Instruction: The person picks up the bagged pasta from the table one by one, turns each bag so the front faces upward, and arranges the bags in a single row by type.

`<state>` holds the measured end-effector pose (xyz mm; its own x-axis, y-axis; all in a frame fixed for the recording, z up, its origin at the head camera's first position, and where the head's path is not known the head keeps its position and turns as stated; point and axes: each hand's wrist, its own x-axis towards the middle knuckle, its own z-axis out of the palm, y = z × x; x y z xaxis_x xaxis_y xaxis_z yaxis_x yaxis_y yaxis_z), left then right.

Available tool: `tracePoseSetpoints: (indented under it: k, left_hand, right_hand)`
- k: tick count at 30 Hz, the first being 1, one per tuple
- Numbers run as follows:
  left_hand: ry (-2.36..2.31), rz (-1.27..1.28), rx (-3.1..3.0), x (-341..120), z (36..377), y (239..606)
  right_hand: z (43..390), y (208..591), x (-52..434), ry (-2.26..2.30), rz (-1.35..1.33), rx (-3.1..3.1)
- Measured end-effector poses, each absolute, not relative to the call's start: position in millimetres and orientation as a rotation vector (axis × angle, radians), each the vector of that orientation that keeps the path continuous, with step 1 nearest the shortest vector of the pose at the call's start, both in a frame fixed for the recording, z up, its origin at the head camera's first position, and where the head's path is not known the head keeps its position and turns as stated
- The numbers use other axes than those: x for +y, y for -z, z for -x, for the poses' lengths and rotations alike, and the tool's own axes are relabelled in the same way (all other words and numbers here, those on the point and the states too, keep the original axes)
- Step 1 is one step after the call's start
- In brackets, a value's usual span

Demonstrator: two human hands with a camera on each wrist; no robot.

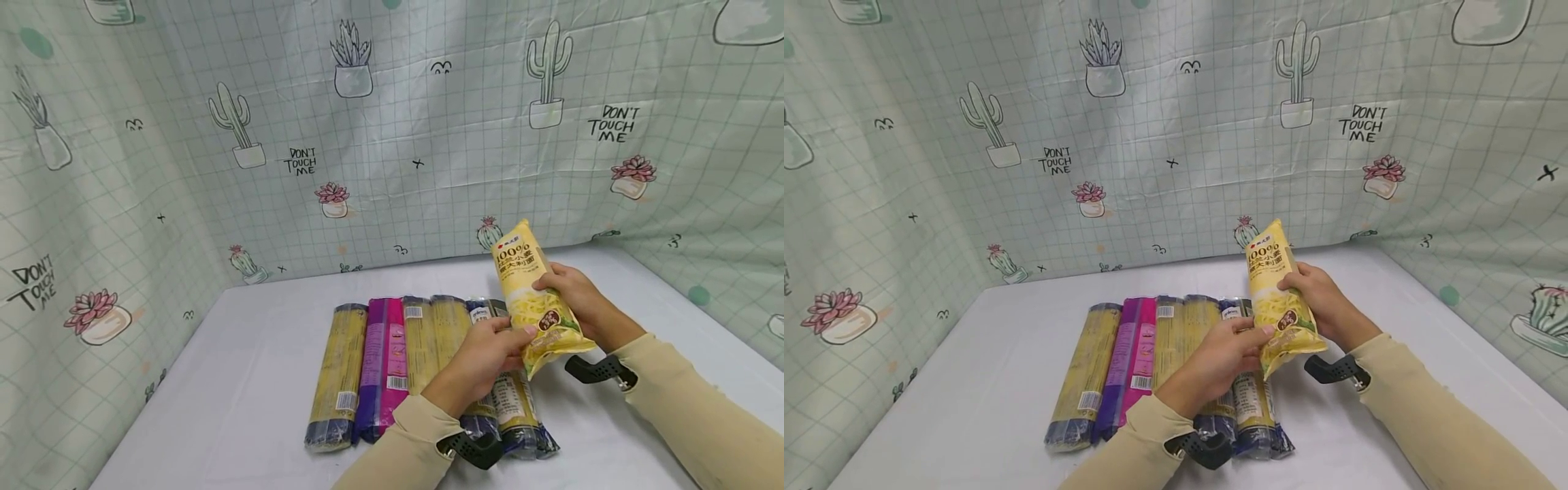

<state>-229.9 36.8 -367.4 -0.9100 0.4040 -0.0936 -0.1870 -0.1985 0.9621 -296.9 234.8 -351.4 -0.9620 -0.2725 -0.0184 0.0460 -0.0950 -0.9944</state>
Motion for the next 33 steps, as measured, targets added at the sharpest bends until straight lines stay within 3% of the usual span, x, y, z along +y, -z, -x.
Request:
tracePoseSetpoints:
  k: [33]
  left_hand:
    - [-2.095,-0.163,1.992,60,230,360]
  right_hand:
    - [304,348,255,1.949,0.383,2.034]
